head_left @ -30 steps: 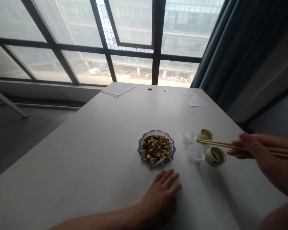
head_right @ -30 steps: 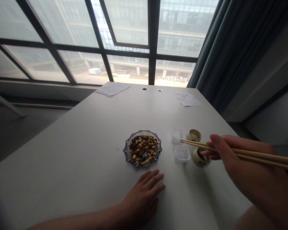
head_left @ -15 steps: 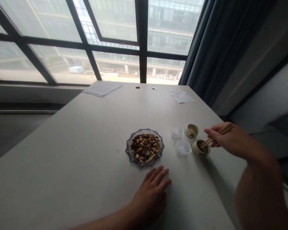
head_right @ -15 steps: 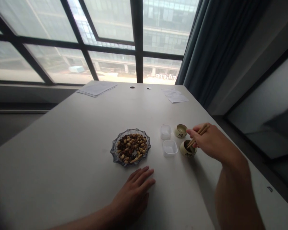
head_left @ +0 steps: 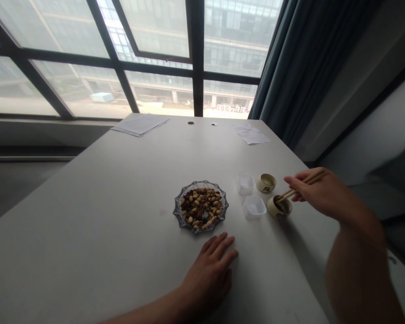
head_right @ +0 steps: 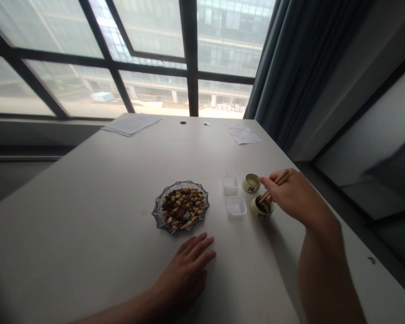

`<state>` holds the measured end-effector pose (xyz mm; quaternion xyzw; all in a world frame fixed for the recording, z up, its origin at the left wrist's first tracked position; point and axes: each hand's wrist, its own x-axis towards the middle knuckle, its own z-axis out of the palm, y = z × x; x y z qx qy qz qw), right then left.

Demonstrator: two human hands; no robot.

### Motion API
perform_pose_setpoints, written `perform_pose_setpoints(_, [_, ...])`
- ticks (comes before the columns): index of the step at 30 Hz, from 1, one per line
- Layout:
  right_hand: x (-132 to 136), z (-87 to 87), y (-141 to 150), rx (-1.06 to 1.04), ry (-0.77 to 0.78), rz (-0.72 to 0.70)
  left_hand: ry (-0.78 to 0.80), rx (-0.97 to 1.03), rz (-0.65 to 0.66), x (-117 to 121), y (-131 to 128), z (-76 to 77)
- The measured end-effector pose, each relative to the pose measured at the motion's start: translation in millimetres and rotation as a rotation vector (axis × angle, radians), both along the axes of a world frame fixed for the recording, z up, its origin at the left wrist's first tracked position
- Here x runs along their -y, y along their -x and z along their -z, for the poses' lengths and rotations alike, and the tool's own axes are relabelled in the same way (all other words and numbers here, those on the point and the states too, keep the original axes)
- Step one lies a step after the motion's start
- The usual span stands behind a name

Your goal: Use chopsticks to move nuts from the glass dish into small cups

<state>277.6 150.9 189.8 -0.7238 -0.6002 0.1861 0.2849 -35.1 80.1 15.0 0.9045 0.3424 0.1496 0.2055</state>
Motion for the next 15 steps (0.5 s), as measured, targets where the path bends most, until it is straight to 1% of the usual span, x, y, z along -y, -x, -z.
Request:
perform_pose_setpoints(3, [5,-7.1,6,0.001,-0.101,0.059,0.004,-0.004,-0.001,0,0,-0.2])
perform_pose_setpoints(6, [13,-15.7,21,-0.066,-0.291,0.154,0.012,-0.004,-0.005,1,1,0.4])
perform_pose_setpoints(8, [19,-18.6,38,-0.172,-0.373,0.127,0.017,0.003,-0.006,2,2,1.0])
perform_pose_setpoints(10, [25,-16.9,58,-0.279,-0.339,0.005,0.024,0.011,-0.006,3,3,1.1])
perform_pose_setpoints(12, [28,-10.2,79,-0.343,-0.222,-0.169,0.024,0.018,-0.008,4,3,0.0])
perform_pose_setpoints(15, [27,5.4,107,-0.343,-0.058,-0.407,0.02,0.018,-0.011,4,4,-3.1])
